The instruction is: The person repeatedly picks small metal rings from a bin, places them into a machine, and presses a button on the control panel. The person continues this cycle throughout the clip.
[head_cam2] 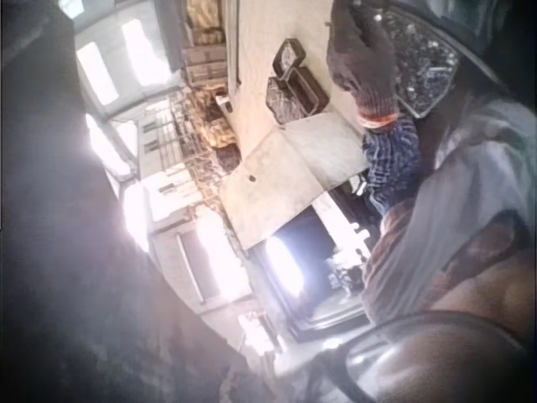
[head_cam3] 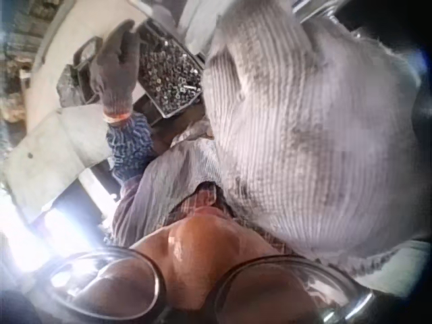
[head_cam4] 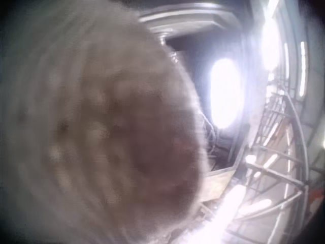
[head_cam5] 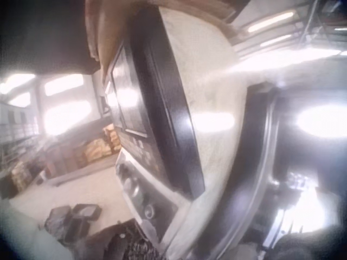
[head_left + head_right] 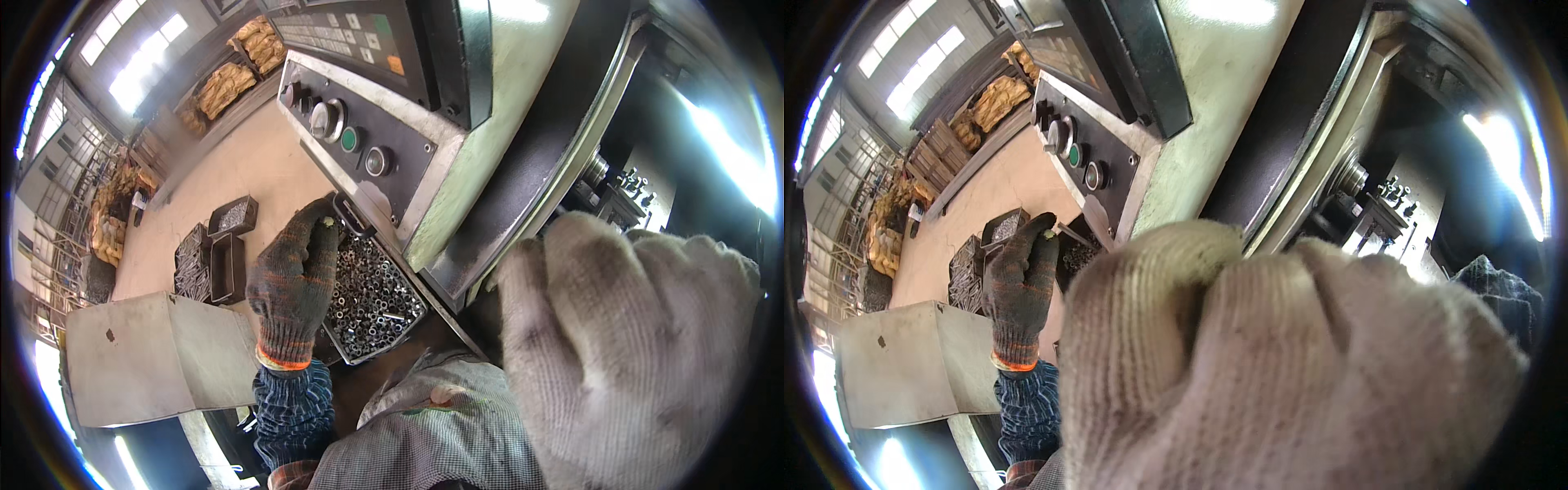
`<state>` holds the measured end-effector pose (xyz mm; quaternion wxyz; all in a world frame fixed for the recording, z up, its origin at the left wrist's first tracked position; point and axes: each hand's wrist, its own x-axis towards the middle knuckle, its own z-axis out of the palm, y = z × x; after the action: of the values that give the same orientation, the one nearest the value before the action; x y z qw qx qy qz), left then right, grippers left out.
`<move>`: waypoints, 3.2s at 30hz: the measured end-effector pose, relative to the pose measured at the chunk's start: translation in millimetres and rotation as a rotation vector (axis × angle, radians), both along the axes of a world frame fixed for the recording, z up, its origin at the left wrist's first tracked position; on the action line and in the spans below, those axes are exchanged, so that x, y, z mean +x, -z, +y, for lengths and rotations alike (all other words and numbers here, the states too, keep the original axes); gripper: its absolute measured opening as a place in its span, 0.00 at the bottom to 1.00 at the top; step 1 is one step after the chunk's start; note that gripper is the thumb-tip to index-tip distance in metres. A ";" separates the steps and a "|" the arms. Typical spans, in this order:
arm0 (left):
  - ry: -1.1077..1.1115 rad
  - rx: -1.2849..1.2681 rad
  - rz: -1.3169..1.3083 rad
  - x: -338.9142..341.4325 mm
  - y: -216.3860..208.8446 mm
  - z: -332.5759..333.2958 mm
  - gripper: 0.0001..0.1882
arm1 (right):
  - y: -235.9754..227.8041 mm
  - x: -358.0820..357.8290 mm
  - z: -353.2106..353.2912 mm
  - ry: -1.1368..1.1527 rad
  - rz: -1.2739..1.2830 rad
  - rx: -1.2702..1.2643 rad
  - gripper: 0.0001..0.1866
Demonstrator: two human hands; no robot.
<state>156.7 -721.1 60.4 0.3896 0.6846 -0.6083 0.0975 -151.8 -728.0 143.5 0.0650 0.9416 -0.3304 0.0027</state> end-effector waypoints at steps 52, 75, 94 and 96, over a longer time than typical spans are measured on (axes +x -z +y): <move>0.270 -0.151 0.585 15.7 51.0 -63.0 0.25 | 312.7 -68.5 -268.6 1.426 -1.755 -0.071 0.24; 0.353 -0.206 0.649 19.4 61.2 -71.5 0.26 | 345.7 -102.7 -283.9 1.179 -2.216 0.155 0.21; 0.298 -0.193 0.672 22.8 72.0 -70.1 0.26 | 328.7 -130.4 -253.0 1.019 -1.570 0.264 0.19; 0.260 -0.198 0.646 19.1 72.0 -70.9 0.25 | 323.9 -126.5 -253.1 0.998 -1.714 0.329 0.22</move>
<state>175.8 -792.0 -11.6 0.6352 0.5558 -0.5236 -0.1158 -278.4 -981.1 -180.4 -0.3318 0.3731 -0.6187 0.6065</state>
